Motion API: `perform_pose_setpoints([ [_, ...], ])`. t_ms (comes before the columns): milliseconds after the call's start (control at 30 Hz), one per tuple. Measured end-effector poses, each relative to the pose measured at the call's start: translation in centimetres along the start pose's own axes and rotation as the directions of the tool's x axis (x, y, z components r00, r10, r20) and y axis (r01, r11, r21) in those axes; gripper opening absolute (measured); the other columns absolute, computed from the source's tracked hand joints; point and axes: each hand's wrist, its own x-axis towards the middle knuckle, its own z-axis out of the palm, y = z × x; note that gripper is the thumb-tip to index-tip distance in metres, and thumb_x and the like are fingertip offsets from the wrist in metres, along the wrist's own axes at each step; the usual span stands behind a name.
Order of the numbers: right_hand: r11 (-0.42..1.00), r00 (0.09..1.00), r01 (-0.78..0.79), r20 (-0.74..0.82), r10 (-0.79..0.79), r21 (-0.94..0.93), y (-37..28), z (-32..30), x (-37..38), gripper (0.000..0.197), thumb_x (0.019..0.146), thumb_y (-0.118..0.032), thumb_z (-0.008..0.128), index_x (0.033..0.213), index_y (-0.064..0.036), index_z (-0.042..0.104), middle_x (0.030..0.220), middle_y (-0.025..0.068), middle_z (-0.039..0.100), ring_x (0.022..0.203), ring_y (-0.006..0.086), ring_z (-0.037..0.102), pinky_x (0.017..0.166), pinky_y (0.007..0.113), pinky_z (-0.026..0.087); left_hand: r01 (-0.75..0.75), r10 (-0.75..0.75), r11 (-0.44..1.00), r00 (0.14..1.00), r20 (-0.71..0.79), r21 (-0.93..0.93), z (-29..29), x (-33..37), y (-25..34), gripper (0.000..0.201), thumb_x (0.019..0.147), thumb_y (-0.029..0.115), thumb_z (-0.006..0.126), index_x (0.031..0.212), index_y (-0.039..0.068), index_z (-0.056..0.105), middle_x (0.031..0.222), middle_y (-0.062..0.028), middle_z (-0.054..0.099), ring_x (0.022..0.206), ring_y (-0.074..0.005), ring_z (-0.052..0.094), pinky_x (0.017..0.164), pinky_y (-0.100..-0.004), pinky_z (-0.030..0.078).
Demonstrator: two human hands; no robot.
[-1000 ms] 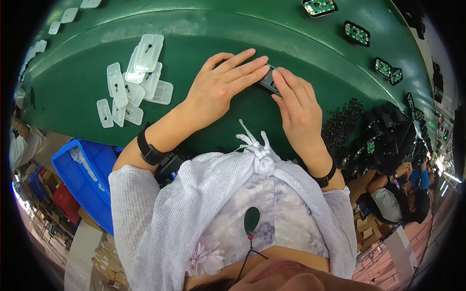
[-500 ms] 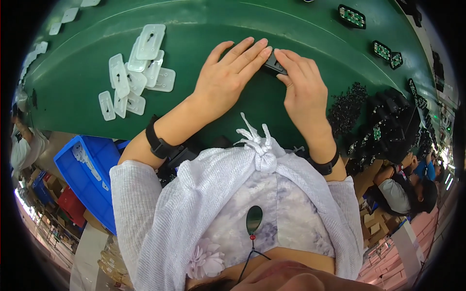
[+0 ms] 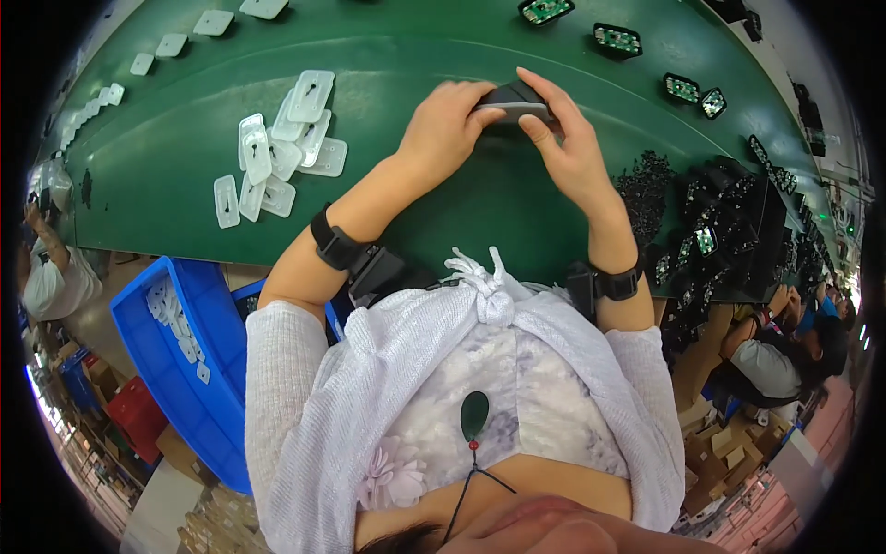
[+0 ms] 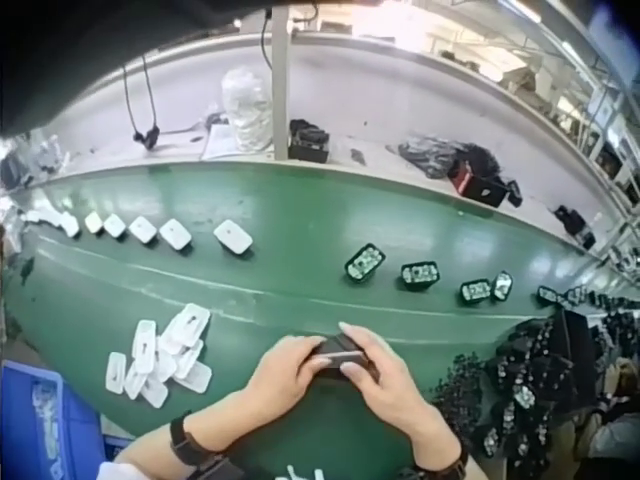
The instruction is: Assemble small electronic components by placing PCBs into plastic housings on a factory production line.
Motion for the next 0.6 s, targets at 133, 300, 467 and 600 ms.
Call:
perform_pose_setpoints([
  [133, 0.996, 0.998, -0.041, -0.040, 0.045, 0.081, 0.3, -0.5, -0.9, 0.034, 0.098, -0.024, 0.057, 0.126, -0.0059, 0.058, 0.104, 0.0006, 0.060, 0.086, 0.0067, 0.052, 0.076, 0.020, 0.043, 0.278, -0.246, 0.888, 0.960, 0.133, -0.367, -0.1, -0.8, 2.5, 0.029, 0.091, 0.019, 0.062, 0.109, -0.003, 0.056, 0.091, -0.0211, 0.065, 0.078, -0.0353, 0.065, 0.069, -0.0394, 0.051],
  [300, 0.985, 0.992, -0.072, -0.090, 0.087, 0.158, -1.0, 0.1, -1.9, 0.032, 0.100, -0.028, 0.053, 0.121, -0.0048, 0.060, 0.102, 0.0005, 0.060, 0.087, 0.0065, 0.052, 0.076, 0.019, 0.042, 0.356, -0.299, 0.845, 0.933, 0.199, -0.400, -1.3, -0.9, 4.9, 0.028, 0.091, 0.018, 0.063, 0.107, -0.003, 0.053, 0.082, -0.0189, 0.065, 0.065, -0.0273, 0.066, 0.061, -0.0357, 0.051],
  [467, 0.932, 0.991, -0.098, -0.055, 0.125, 0.350, -1.0, -0.3, -1.2, 0.033, 0.100, -0.027, 0.054, 0.123, -0.0042, 0.059, 0.103, 0.0009, 0.060, 0.090, 0.0071, 0.052, 0.077, 0.020, 0.042, 0.513, -0.410, 0.672, 0.858, 0.308, -0.535, -1.9, -0.8, 4.9, 0.031, 0.089, 0.019, 0.067, 0.106, -0.002, 0.053, 0.084, -0.0174, 0.066, 0.069, -0.0281, 0.066, 0.063, -0.0361, 0.051],
  [600, 0.995, 0.998, 0.037, 0.040, -0.040, 0.090, -0.4, -0.6, -0.7, 0.037, 0.099, -0.025, 0.055, 0.130, -0.0047, 0.054, 0.110, 0.0041, 0.059, 0.094, 0.0103, 0.054, 0.083, 0.023, 0.043, 0.245, -0.210, 0.956, 0.956, 0.205, -0.161, -2.7, -0.5, 4.4, 0.034, 0.086, 0.013, 0.069, 0.113, 0.000, 0.055, 0.089, -0.0118, 0.067, 0.075, -0.0186, 0.065, 0.067, -0.0290, 0.051],
])
